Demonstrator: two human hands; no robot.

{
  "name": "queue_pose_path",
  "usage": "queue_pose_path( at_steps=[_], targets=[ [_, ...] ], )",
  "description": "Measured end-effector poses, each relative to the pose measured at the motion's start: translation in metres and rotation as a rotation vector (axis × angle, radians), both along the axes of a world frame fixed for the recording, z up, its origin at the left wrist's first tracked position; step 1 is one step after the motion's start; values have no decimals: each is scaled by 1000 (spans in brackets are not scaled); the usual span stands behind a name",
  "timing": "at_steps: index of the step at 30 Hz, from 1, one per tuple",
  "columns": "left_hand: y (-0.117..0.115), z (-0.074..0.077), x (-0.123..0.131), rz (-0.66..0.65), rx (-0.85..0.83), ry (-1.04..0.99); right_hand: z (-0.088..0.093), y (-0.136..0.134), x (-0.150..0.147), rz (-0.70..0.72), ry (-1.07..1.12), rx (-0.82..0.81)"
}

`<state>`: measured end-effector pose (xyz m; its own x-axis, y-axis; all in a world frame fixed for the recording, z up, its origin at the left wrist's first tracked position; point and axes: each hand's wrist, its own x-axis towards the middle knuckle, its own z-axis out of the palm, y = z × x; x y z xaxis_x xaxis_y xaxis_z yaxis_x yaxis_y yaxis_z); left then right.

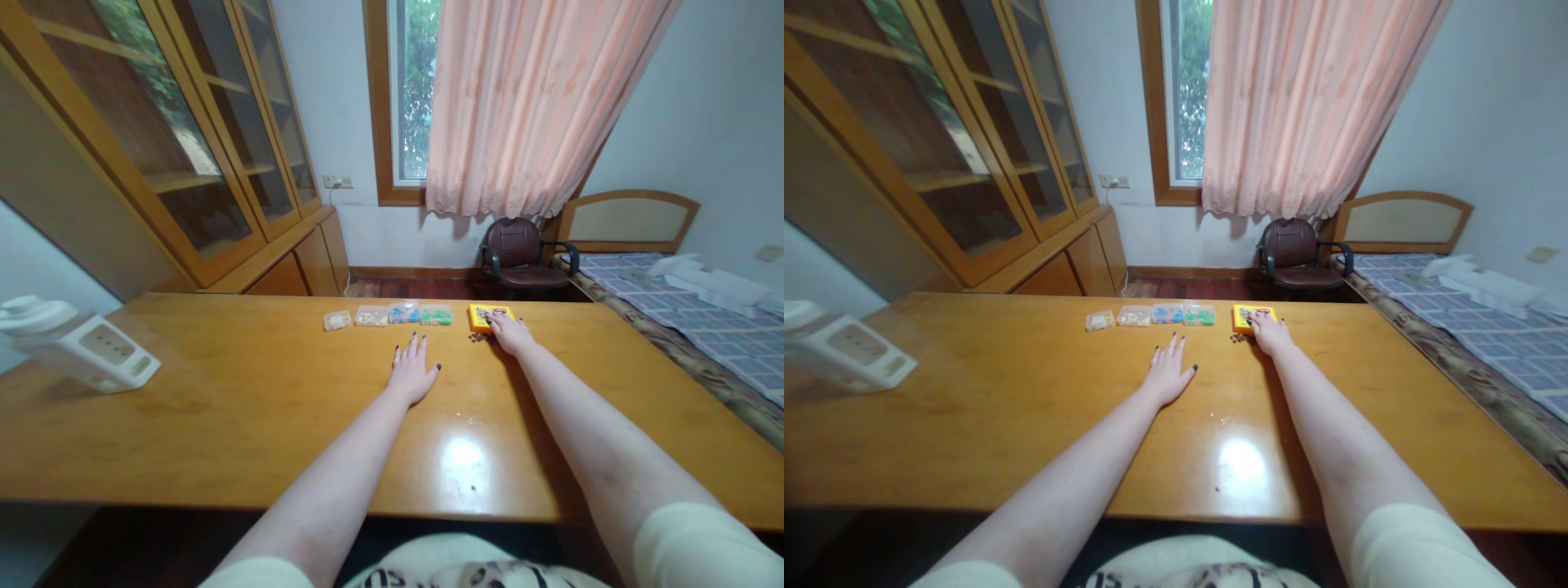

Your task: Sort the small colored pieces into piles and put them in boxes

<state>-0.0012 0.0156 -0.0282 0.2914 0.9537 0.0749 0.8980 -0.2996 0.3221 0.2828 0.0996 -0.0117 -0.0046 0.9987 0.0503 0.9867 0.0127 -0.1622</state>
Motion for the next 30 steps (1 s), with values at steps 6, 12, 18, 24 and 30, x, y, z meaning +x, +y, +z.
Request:
queue_pose_path(
  at_steps=[6,12,18,24,30],
  targets=[
    [0,2,0,6,-9,-17,4,-18,-1,-136,-84,10],
    [0,3,-1,13,-17,-20,-10,-41,-18,-227,-99,114],
    [1,2,-1,9,-13,-15,-22,-53,-29,-125,-47,138],
    [1,0,-1,7,-11,-1,-22,-58,-48,-107,-11,150],
    [2,0,-1,1,4,5,-17,-67,-64,-50,-24,128]
  ],
)
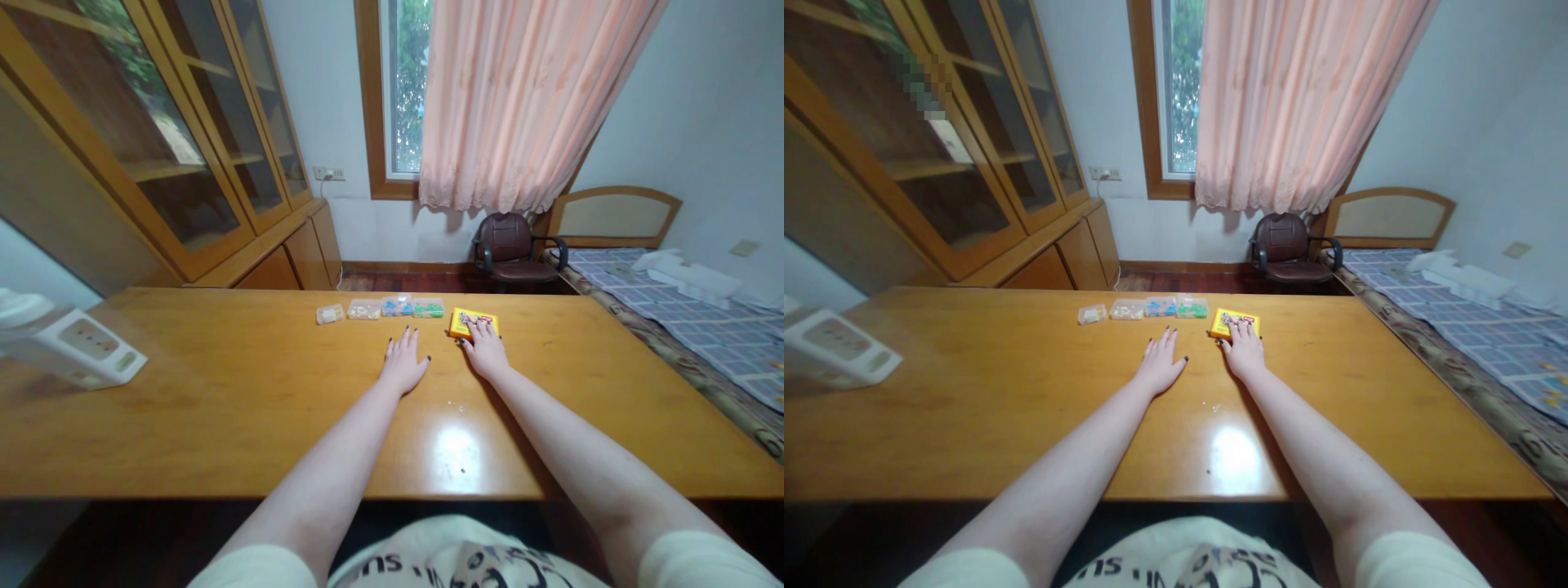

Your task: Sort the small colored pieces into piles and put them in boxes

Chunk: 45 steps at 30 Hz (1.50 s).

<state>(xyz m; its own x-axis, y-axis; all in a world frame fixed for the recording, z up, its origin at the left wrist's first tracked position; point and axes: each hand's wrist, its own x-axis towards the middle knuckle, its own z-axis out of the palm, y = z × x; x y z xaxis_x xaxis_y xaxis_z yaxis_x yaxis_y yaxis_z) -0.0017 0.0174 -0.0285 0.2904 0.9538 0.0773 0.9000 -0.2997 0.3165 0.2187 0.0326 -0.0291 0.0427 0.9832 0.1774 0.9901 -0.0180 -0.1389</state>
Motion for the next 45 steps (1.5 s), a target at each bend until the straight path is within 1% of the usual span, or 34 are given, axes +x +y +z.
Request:
queue_pose_path(
  at_steps=[4,7,10,14,17,19,20,22,24,27,31,33,34,36,38,42,44,45],
  targets=[
    [0,-2,-1,-11,35,-17,0,-11,-11,93,-9,-5],
    [-1,-2,-1,-32,65,-30,-2,-20,-17,117,16,5],
    [5,1,4,-62,77,-18,-2,-25,-19,124,41,7],
    [25,8,21,-138,16,16,0,-27,-17,106,68,-2],
    [40,12,36,-230,-47,-6,1,-28,-13,19,65,-1],
    [46,13,41,-268,-73,-24,1,-29,-9,-26,71,-5],
    [47,14,42,-276,-77,-30,0,-29,-7,-26,81,-7],
    [44,15,39,-288,-70,-38,-1,-29,-3,2,106,-6],
    [35,14,31,-309,-59,-28,-2,-28,-1,20,121,-1],
    [13,10,16,-339,-61,32,-3,-28,-2,31,128,2],
    [-22,4,2,-356,-63,109,-5,-30,-8,105,124,9],
    [-32,4,0,-358,-61,120,-5,-31,-10,132,122,12],
    [-35,4,0,-335,-61,120,-5,-32,-10,135,126,12],
    [-32,8,2,-259,-65,111,-4,-32,-9,124,141,5],
    [-23,13,7,-215,-67,99,-3,-32,-8,103,166,0],
    [-2,18,15,-317,-80,83,0,-32,-5,73,209,-10],
    [-1,17,15,-331,-81,84,2,-33,-4,67,225,-25],
    [-4,15,13,-332,-81,89,2,-33,-4,65,232,-33]
  ],
)
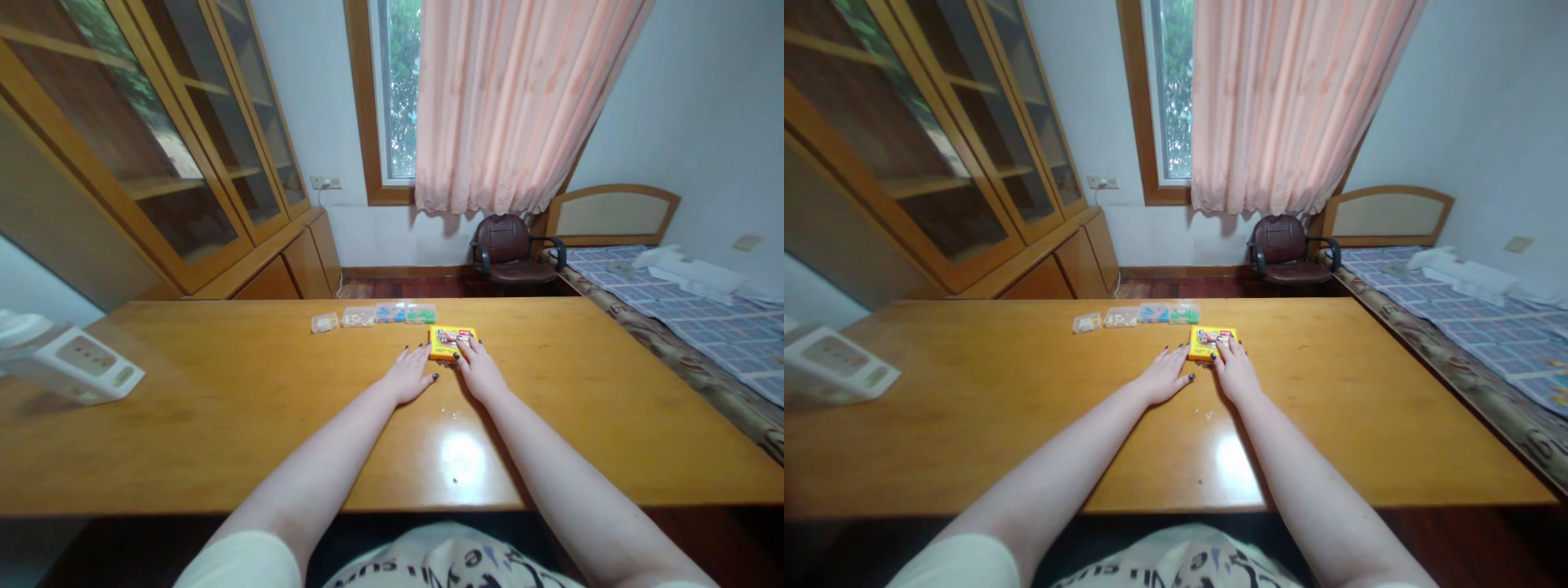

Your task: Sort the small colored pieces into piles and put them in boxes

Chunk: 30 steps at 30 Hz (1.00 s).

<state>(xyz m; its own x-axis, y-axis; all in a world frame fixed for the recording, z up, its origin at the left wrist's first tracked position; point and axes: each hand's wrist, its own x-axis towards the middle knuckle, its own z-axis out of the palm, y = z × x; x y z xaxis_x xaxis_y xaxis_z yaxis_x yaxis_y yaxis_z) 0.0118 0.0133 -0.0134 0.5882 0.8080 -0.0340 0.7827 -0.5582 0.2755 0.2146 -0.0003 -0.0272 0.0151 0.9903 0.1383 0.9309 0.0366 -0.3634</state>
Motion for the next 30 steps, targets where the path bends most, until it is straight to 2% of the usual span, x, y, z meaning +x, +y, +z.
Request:
queue_pose_path(
  at_steps=[7,10,18,21,23,26,28,30],
  targets=[
    [-52,-8,-22,-65,-12,97,-2,-2,-7,97,11,-24],
    [-60,-7,-24,-98,-10,105,-4,-2,-15,134,57,-38],
    [-52,-8,-17,-84,6,40,-6,2,-33,289,402,-39],
    [-51,-2,-23,-133,9,-53,-5,2,-29,239,463,-15],
    [-47,4,-28,-137,34,-142,-4,0,-24,136,451,-19],
    [-33,13,-37,-14,138,-236,-4,-10,-22,41,347,-87],
    [-19,16,-39,82,200,-216,-5,-19,-27,37,237,-118],
    [-6,16,-39,93,191,-129,-6,-27,-35,20,147,-121]
  ],
)
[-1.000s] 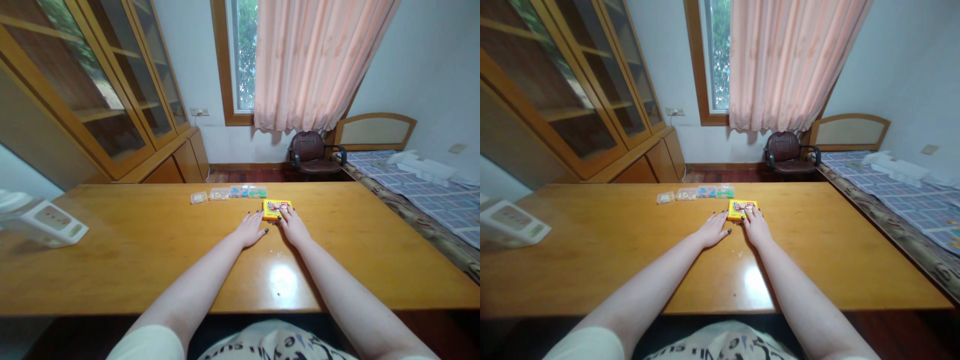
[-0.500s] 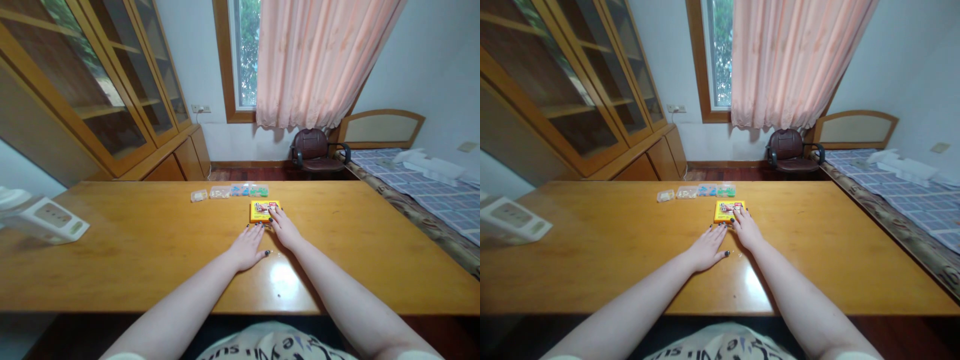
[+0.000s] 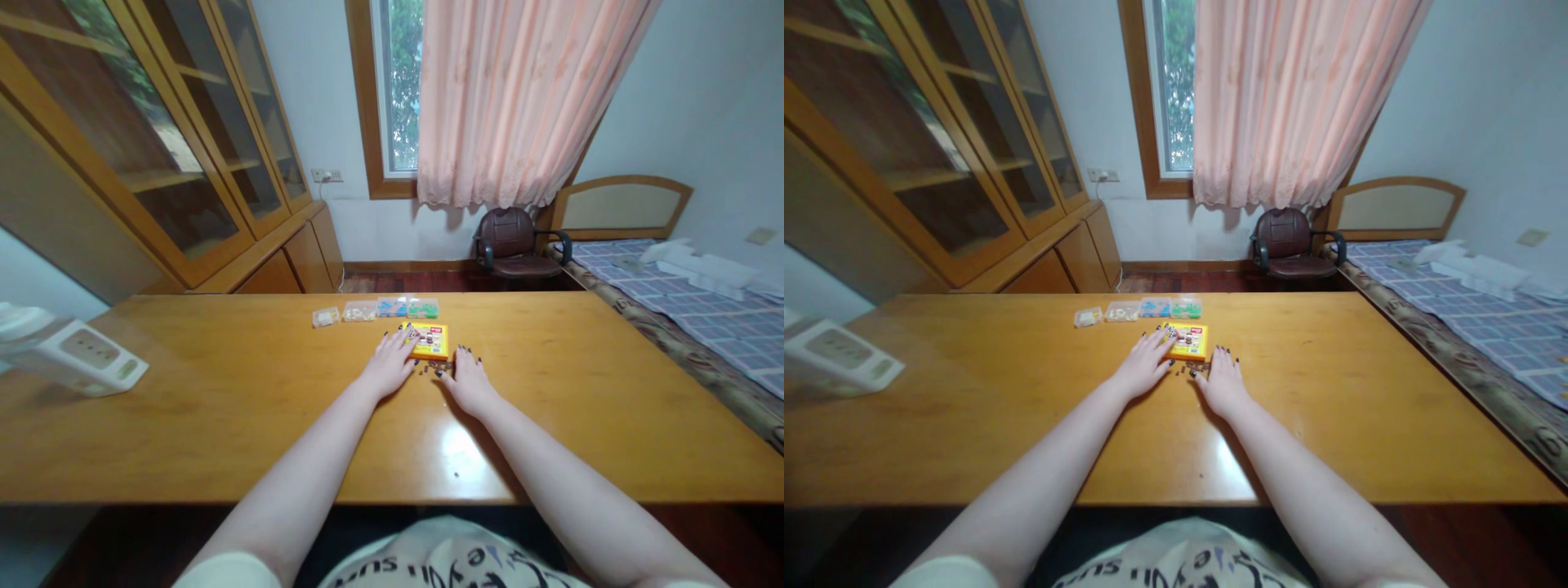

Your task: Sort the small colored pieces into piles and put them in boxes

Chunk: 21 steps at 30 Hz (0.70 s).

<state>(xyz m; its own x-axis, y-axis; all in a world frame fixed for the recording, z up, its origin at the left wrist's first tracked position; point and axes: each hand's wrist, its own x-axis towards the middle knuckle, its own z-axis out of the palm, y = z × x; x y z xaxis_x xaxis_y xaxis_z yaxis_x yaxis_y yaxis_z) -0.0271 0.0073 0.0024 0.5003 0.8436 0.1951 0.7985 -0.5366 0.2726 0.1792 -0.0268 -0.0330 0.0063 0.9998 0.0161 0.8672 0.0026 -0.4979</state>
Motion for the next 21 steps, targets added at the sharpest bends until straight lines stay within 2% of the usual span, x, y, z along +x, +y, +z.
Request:
queue_pose_path(
  at_steps=[4,10,16,21],
  targets=[
    [12,-11,7,20,-59,110,0,-8,-16,-14,-40,-17],
    [3,-29,18,185,53,108,3,-13,-25,73,47,47],
    [-1,-28,19,280,112,142,8,-21,-26,76,64,71],
    [1,-27,12,253,122,138,6,-22,-25,106,25,79]
  ],
)
